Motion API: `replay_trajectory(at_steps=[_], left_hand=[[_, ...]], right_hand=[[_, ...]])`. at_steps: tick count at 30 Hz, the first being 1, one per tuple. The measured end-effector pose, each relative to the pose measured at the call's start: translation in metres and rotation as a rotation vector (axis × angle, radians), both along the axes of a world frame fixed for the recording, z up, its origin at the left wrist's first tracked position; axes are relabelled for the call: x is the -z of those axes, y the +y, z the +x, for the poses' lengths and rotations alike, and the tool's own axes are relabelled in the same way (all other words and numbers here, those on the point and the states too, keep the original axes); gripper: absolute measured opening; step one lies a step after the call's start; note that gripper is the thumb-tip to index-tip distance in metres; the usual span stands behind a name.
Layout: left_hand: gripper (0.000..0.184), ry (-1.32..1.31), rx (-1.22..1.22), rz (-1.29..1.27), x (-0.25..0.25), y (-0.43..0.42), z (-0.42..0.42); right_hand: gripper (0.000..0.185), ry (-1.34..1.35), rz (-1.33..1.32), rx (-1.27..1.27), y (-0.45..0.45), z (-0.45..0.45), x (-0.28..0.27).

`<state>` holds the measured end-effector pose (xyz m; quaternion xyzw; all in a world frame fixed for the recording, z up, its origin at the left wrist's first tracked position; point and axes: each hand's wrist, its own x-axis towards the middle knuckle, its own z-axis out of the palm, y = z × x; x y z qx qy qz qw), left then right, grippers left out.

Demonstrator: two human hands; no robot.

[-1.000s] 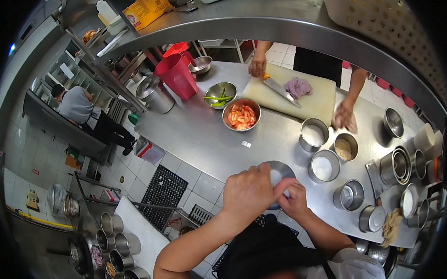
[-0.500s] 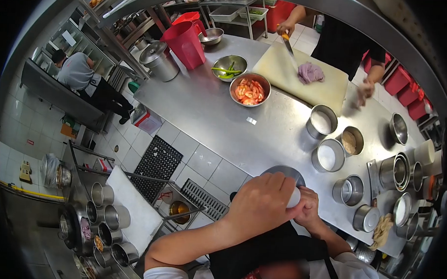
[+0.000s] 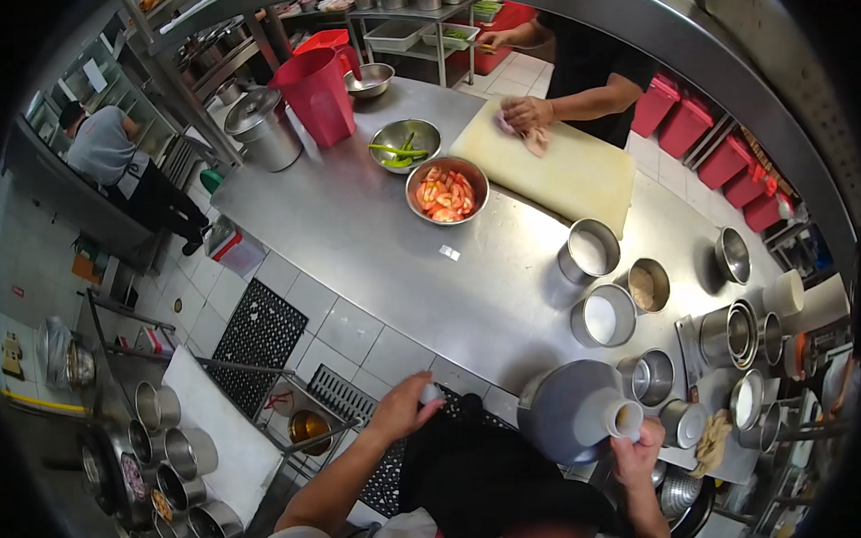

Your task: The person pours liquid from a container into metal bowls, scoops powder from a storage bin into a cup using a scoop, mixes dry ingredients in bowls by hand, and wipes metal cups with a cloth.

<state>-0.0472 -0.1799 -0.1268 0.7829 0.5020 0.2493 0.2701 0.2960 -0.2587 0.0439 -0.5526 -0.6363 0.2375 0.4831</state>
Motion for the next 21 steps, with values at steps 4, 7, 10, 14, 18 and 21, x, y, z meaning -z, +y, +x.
replay_trajectory(at_steps=[4, 7, 10, 14, 18, 21], left_hand=[[0.047, -0.064, -0.062, 0.271, -0.018, 0.09, 0.035], [0.051, 0.083, 0.018, 0.409, 0.009, 0.179, 0.063], [0.055, 0.177, -0.055, 0.229, 0.029, 0.2, 0.065], [0.058, 0.142, -0.075, 0.104, 0.035, 0.093, 0.014], [0.053, 0.17, -0.093, 0.031, 0.031, -0.05, -0.021], [0.05, 0.038, -0.325, -0.13, 0.048, -0.106, -0.021]], right_hand=[[0.032, 0.004, -0.101, -0.031, -0.02, 0.017, -0.006], [0.034, -0.007, 0.012, 0.14, -0.029, 0.014, -0.002], [0.035, 0.029, 0.003, 0.126, -0.032, 0.016, -0.003], [0.03, 0.102, -0.084, -0.138, -0.01, 0.005, -0.02], [0.025, 0.045, -0.075, -0.443, 0.019, -0.014, -0.025], [0.023, 0.072, -0.034, -0.661, 0.046, -0.044, -0.021]])
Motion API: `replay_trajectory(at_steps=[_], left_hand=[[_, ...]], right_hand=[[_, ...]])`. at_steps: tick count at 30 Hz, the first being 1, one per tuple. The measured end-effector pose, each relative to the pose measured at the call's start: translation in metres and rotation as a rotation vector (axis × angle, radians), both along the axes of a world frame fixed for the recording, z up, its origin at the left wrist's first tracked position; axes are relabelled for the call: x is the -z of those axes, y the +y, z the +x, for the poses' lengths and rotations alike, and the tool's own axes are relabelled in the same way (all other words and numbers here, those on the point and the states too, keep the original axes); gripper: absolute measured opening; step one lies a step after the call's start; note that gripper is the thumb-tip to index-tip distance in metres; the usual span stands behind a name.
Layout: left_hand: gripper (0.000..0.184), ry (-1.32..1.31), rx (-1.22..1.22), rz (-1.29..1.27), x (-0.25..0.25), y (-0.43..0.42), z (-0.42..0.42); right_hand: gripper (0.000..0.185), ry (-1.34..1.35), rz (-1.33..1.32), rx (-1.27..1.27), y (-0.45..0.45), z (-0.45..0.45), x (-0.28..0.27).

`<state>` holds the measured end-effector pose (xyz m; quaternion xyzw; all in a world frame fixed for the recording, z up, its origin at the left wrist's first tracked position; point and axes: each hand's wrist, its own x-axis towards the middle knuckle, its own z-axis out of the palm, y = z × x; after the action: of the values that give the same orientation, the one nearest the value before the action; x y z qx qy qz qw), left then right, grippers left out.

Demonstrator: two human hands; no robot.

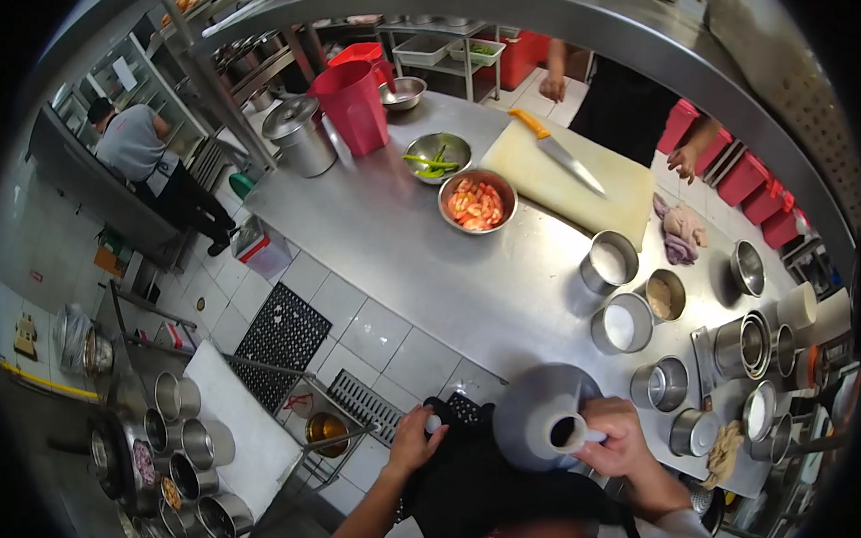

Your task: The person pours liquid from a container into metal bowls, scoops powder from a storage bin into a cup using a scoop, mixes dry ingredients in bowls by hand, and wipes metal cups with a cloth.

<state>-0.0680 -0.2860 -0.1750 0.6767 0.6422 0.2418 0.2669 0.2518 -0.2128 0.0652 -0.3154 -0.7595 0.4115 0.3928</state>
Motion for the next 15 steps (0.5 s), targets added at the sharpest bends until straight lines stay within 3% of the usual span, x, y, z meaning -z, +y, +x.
replay_trajectory(at_steps=[1, 4, 8, 10, 13, 14, 15], left_hand=[[0.047, 0.018, -0.055, 0.051, 0.001, -0.01, -0.002], [0.045, -0.137, -0.408, -0.311, 0.008, -0.047, -0.015], [0.047, -0.206, -0.75, -0.332, 0.04, -0.134, -0.027], [0.05, -0.275, -0.923, -0.432, 0.046, -0.171, -0.021], [0.051, -0.352, -1.173, -0.379, 0.081, -0.229, -0.002], [0.051, -0.371, -1.234, -0.364, 0.085, -0.241, 0.006], [0.049, -0.452, -1.289, -0.404, 0.059, -0.242, 0.004]], right_hand=[[0.022, -0.056, 0.026, -0.085, 0.012, -0.01, -0.005], [0.021, -0.039, 0.005, -0.233, 0.036, -0.053, -0.002], [0.02, -0.026, -0.199, -0.38, 0.058, -0.119, 0.003], [0.022, -0.064, -0.226, -0.461, 0.067, -0.153, 0.001], [0.024, -0.076, -0.157, -0.635, 0.077, -0.213, -0.003], [0.024, -0.094, -0.153, -0.667, 0.079, -0.228, -0.002], [0.024, -0.115, -0.149, -0.693, 0.078, -0.247, -0.008]])
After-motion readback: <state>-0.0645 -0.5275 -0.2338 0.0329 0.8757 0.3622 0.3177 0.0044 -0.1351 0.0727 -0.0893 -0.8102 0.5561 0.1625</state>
